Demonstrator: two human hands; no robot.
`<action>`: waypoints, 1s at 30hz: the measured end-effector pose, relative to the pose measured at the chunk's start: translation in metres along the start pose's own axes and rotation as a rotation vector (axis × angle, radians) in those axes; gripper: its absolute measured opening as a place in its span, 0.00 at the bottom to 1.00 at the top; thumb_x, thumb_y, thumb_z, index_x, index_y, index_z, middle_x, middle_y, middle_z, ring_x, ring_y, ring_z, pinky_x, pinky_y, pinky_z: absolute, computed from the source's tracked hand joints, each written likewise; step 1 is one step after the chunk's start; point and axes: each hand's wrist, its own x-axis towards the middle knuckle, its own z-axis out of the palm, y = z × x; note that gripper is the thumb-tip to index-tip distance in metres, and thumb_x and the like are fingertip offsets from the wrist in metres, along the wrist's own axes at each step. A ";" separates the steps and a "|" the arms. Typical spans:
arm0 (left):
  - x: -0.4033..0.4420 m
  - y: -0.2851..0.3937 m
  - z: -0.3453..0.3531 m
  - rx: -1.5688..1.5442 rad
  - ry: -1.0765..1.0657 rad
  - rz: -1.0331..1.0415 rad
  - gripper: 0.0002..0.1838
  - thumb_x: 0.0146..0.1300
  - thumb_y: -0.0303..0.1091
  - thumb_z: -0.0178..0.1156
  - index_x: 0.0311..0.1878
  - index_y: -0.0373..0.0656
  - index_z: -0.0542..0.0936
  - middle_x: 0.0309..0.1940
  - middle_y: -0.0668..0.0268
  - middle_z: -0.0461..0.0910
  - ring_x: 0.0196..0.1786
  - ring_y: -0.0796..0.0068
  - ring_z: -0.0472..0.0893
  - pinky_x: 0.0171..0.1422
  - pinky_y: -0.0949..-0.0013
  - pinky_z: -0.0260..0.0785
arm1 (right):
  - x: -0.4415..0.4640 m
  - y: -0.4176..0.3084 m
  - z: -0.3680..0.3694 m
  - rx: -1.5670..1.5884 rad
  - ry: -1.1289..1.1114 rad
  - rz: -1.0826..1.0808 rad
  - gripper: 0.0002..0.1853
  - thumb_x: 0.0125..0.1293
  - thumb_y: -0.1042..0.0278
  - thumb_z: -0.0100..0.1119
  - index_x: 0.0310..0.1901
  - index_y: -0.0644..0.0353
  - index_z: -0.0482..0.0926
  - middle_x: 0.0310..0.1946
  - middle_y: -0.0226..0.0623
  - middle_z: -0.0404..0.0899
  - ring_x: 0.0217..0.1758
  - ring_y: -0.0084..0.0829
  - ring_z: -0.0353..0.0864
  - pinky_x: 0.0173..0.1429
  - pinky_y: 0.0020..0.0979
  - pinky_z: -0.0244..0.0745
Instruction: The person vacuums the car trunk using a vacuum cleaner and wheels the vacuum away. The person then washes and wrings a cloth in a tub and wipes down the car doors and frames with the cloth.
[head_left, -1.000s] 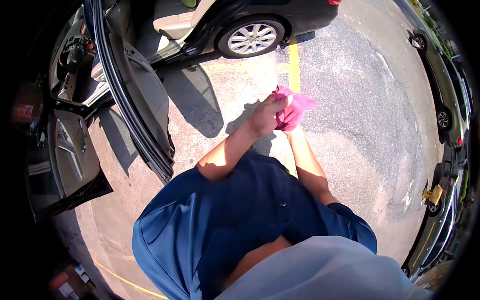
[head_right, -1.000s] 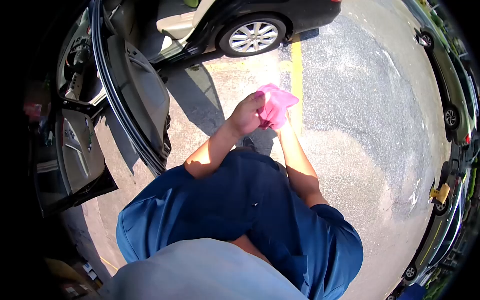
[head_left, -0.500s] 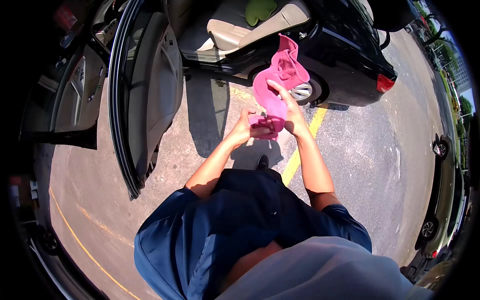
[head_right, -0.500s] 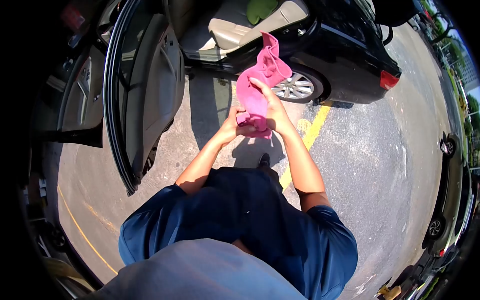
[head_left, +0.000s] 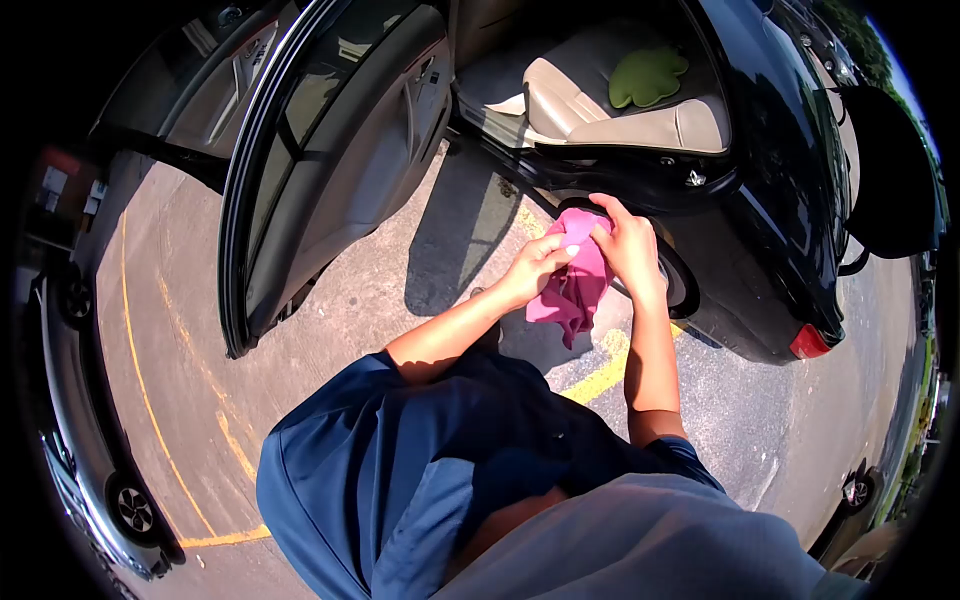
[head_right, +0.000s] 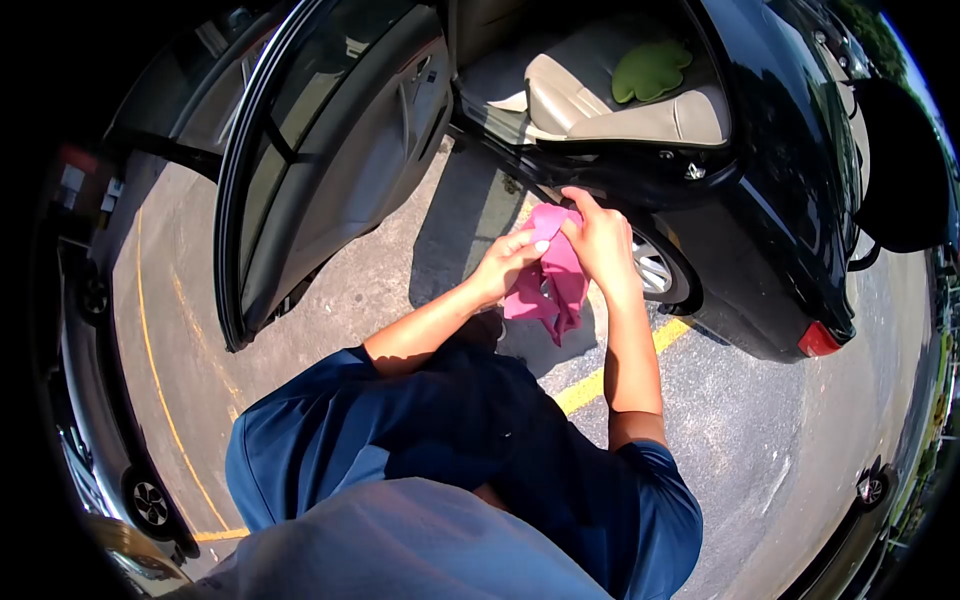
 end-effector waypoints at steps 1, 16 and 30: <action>0.010 0.013 0.001 -0.063 0.019 0.006 0.11 0.68 0.40 0.55 0.43 0.41 0.74 0.34 0.73 0.76 0.39 0.84 0.76 0.46 0.77 0.68 | 0.015 0.007 0.000 0.139 -0.060 0.091 0.20 0.52 0.72 0.61 0.50 0.55 0.78 0.26 0.48 0.80 0.30 0.40 0.83 0.39 0.34 0.77; 0.208 0.114 -0.087 0.164 0.292 0.468 0.23 0.54 0.26 0.68 0.50 0.34 0.68 0.41 0.59 0.78 0.42 0.75 0.80 0.46 0.74 0.74 | 0.254 0.021 0.004 0.584 -0.034 -0.166 0.18 0.60 0.69 0.63 0.52 0.63 0.76 0.41 0.36 0.81 0.44 0.24 0.78 0.50 0.25 0.72; 0.323 0.147 -0.102 -0.741 -0.214 -0.041 0.21 0.69 0.38 0.51 0.61 0.38 0.67 0.53 0.59 0.76 0.57 0.66 0.76 0.64 0.60 0.66 | 0.388 0.056 -0.027 -0.114 0.044 -0.609 0.13 0.63 0.66 0.54 0.48 0.60 0.75 0.30 0.47 0.80 0.32 0.47 0.81 0.35 0.41 0.75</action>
